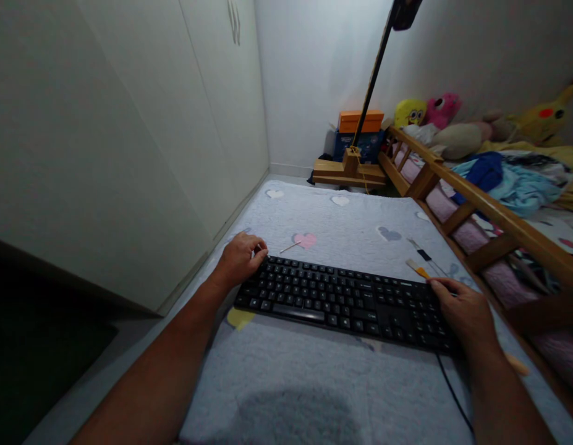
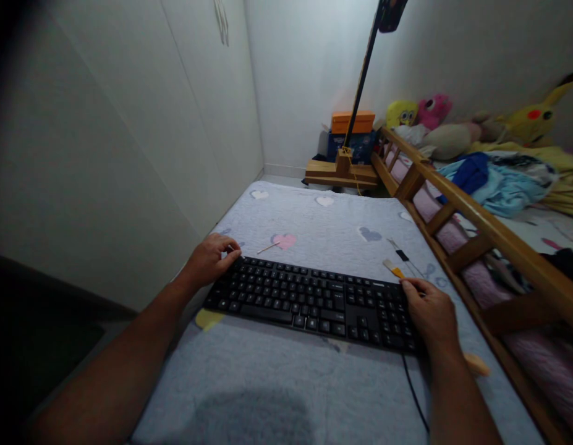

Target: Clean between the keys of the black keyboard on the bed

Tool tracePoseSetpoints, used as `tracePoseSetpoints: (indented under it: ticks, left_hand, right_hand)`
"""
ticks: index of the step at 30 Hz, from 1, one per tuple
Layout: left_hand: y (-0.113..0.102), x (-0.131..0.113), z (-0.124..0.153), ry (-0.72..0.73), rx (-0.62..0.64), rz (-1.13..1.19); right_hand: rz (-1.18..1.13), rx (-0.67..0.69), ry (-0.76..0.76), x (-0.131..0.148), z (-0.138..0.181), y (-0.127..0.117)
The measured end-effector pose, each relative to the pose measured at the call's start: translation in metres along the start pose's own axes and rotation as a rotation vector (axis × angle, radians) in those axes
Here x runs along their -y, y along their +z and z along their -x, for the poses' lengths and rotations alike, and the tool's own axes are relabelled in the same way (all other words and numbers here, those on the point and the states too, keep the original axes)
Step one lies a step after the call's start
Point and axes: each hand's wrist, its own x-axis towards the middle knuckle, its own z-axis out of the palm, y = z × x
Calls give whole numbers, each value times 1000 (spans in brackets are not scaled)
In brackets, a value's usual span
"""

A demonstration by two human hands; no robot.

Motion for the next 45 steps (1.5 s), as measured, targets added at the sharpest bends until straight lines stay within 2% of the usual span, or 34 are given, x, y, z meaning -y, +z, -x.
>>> tracePoseSetpoints:
  ticks: [10,18,28,35,45]
  left_hand:
    - [-6,-1,7,57,44,-31]
    - [4,-2,7,23,-43,-26]
    - [0,2,14,17,-36,28]
    - [1,9,13,-33,-89,-50]
    - [0,8,14,58,-88,-120]
  right_hand:
    - [5,-3,-14,0,0,1]
    - [-16,-13,-13,0,1,0]
    - [10,-19,-27,-6,-2,3]
    - [-12,-21,-52,-7,-1,3]
    - [-1,-28,-37,-2,0,2]
